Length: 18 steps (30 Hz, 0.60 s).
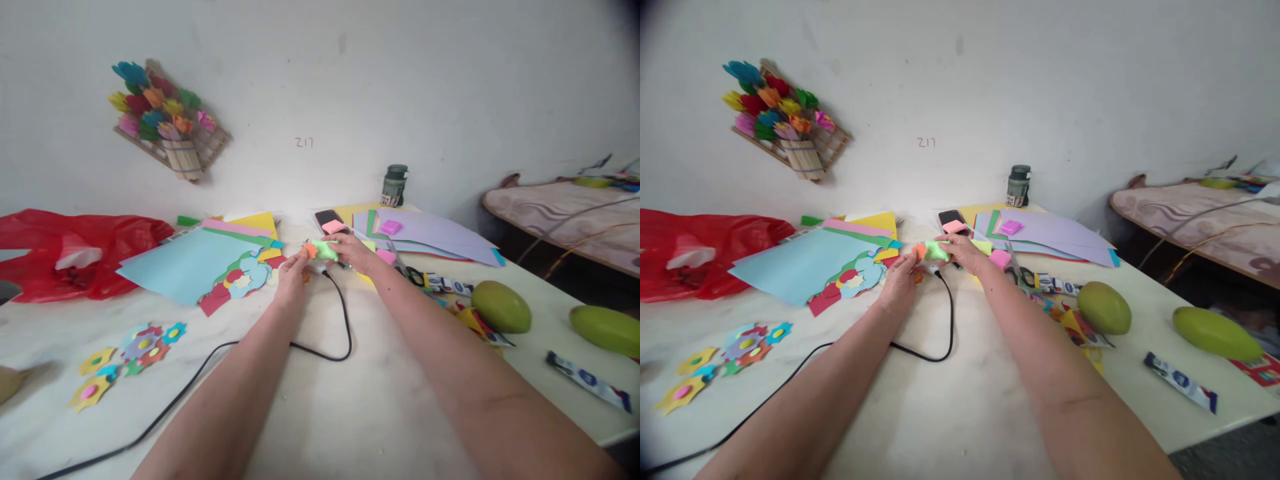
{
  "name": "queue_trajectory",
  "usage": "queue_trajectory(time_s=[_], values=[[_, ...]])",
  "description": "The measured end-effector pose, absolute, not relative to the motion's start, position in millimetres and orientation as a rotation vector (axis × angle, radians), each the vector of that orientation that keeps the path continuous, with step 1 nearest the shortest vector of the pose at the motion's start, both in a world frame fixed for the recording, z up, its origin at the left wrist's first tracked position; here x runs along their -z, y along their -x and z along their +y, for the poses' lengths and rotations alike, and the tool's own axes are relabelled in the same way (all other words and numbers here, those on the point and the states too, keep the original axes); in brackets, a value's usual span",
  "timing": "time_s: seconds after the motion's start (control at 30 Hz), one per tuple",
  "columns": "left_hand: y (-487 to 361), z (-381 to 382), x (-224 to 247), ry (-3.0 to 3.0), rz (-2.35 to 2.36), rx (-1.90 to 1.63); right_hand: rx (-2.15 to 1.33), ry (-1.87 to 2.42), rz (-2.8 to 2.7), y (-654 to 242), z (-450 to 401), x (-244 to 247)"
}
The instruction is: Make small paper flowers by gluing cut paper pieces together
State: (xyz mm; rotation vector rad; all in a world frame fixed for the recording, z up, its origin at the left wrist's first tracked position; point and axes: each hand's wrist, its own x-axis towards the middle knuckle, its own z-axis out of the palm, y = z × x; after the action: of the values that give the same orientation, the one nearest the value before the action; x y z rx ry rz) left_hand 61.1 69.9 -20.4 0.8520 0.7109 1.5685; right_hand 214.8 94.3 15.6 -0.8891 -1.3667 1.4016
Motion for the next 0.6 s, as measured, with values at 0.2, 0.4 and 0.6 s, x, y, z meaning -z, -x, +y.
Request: queue_trajectory(time_s=[0.2, 0.4, 0.6], values=[[-59.6, 67.6, 14.1, -0.871, 0.668, -1.532, -1.415, 0.872, -1.479, -216.1, 92.1, -16.3], [-55.8, 67.4, 12.7, -0.849, 0.753, -1.473, -1.4, 0.949, -1.556, -215.1, 91.6, -15.6], [-56.9, 67.3, 12.2, -0.795, 0.803, -1.552, -1.368, 1.048, -1.507, -210.0, 90.9, -16.7]])
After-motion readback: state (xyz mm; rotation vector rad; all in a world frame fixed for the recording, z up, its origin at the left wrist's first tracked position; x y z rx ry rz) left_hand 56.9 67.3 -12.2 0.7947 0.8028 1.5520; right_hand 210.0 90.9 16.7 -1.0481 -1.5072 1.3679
